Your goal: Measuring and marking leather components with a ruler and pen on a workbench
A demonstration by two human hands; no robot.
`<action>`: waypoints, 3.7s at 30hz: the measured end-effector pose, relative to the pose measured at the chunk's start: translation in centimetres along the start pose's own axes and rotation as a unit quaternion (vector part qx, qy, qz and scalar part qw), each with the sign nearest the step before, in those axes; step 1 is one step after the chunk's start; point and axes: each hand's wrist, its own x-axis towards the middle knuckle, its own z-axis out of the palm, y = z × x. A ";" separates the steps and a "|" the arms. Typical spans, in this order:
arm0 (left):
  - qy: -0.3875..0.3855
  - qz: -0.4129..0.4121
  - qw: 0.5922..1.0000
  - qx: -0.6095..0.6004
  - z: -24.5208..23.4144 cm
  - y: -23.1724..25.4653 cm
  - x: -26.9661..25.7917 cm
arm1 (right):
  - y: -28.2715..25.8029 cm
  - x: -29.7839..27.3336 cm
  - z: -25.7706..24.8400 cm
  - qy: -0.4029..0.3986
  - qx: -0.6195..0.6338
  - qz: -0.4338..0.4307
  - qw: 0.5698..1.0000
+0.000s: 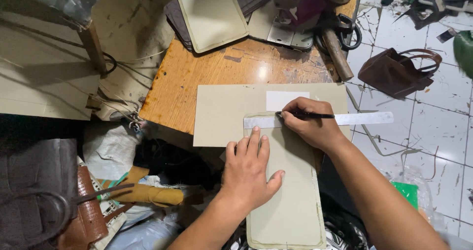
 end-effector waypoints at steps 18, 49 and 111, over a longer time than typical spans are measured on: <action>-0.004 0.002 1.000 -0.015 -0.2 -0.1 0.0 | 0.2 -0.3 0.0 0.004 0.017 -0.036 0.999; -0.005 0.001 1.000 -0.028 0.2 -0.1 -0.3 | -0.2 -0.2 -0.8 -0.037 0.041 -0.006 0.998; 0.226 -0.355 0.531 -0.736 1.8 -10.8 -4.0 | 8.2 -10.2 -11.8 0.340 -0.026 0.168 0.925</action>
